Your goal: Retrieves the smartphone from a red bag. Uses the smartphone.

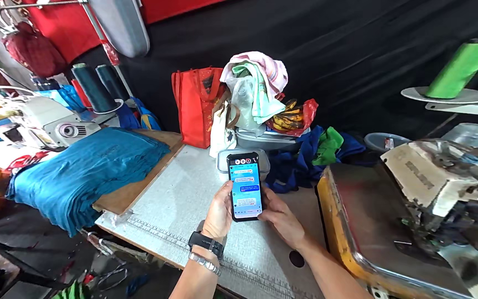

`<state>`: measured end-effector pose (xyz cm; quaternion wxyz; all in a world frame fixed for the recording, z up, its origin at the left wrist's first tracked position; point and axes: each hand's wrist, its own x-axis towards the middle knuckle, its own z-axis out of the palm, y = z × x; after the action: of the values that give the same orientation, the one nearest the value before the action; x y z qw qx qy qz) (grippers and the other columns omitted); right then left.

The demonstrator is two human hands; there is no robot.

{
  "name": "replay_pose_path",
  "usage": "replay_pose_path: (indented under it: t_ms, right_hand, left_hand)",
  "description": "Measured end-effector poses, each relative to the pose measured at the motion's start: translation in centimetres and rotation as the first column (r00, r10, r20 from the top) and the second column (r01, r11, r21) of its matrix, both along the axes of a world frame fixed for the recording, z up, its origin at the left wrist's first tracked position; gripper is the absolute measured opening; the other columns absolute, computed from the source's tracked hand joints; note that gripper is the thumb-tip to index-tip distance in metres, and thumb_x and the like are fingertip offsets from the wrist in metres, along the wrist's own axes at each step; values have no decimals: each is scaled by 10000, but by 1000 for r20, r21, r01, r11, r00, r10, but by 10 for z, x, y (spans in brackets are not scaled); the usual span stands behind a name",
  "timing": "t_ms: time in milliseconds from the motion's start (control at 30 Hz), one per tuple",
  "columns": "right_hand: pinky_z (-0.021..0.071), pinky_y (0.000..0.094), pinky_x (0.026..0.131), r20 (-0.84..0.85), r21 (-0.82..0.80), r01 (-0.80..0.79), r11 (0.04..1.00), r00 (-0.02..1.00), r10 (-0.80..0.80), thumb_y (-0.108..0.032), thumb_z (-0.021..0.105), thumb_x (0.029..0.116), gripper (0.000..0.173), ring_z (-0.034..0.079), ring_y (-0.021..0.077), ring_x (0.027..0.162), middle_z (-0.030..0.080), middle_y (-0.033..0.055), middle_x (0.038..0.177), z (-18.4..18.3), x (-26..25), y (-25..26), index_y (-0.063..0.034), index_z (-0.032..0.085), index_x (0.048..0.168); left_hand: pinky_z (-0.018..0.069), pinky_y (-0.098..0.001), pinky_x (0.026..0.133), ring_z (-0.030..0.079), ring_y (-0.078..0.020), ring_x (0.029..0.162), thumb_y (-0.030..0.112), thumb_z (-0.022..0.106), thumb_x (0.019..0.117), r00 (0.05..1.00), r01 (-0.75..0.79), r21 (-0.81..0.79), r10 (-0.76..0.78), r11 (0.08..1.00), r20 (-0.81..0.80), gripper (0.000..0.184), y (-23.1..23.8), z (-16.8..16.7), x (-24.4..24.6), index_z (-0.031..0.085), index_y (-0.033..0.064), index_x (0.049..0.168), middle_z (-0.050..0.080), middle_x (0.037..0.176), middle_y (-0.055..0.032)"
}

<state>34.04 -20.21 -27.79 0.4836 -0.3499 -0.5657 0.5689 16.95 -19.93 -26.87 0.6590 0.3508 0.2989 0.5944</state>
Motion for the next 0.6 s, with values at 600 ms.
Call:
replay_pose_path:
  t_ms: [600]
  right_hand:
    - [564, 336, 971, -20, -6, -10, 1000, 1000, 10, 102, 536, 804, 712, 667, 172, 1148, 664, 124, 1284, -1, 0, 1, -33, 413, 1493]
  left_hand:
    - [595, -378, 887, 720, -226, 1020, 360, 220, 1126, 1000, -11, -33, 10, 999, -27, 511, 0, 3, 1, 558, 58, 1363, 722, 1144, -148]
